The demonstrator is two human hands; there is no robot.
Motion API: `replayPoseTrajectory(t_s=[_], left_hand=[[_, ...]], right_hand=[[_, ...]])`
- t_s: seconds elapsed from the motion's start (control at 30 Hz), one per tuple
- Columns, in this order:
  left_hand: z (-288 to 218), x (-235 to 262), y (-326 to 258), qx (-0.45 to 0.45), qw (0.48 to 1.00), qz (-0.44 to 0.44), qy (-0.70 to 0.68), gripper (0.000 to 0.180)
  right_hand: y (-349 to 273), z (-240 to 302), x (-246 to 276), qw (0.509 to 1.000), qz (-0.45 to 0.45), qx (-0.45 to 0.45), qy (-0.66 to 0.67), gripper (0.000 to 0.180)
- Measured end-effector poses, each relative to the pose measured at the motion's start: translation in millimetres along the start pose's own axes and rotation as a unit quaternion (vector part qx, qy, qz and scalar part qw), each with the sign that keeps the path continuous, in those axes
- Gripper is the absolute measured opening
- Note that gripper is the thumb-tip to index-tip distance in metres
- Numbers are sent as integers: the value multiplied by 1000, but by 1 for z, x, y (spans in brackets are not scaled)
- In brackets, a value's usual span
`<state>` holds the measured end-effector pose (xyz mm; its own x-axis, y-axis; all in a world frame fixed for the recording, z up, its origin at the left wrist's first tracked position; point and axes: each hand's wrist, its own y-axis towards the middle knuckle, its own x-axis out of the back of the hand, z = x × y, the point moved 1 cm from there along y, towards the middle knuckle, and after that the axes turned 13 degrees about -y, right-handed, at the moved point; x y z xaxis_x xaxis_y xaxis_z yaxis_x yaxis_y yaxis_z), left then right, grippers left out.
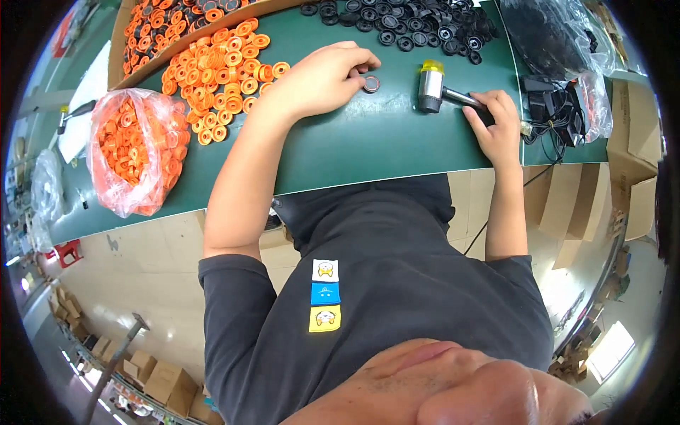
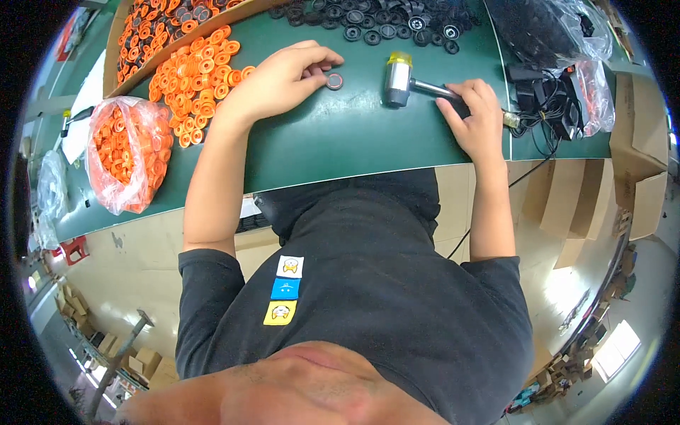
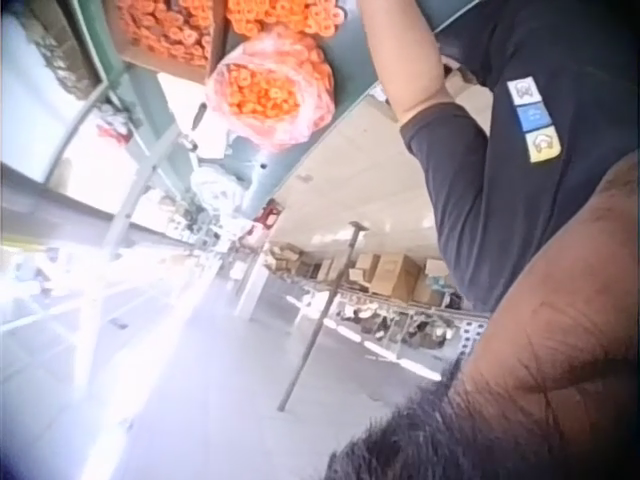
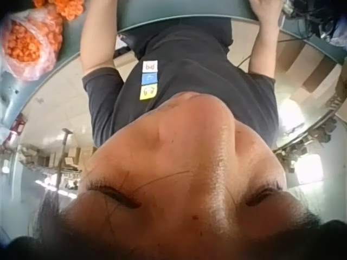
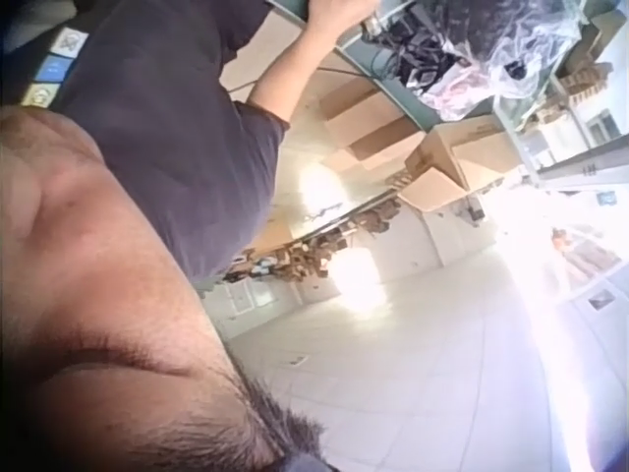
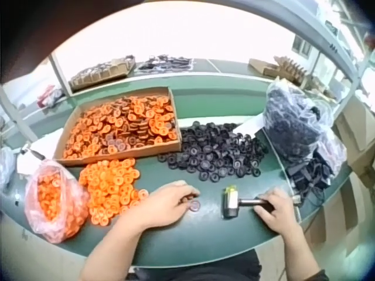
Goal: The person assembles small orange and black plastic rings on a workbench by securing them with a rubber mallet.
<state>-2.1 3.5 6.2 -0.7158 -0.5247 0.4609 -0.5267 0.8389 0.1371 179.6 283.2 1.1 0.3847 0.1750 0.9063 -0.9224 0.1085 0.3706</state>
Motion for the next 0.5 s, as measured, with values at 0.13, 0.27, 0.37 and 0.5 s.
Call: replayPoseTrajectory(t_s=[0.13,0.27,0.37,0.5], left_hand=[[-5,-1,-3,9,999,48,19,28],[-7,-2,-3,11,997,55,60,27],[-6,0,1,9,998,54,39,27],[-8,0,1,21,997,57,40,27]], right_hand=[[-2,1,-7,998,-43,11,-34,22],[-2,3,-7,998,-35,8,-42,22],[1,1,-7,998,-35,1,-42,24],[0,0,-6,999,-26,-1,-42,24]])
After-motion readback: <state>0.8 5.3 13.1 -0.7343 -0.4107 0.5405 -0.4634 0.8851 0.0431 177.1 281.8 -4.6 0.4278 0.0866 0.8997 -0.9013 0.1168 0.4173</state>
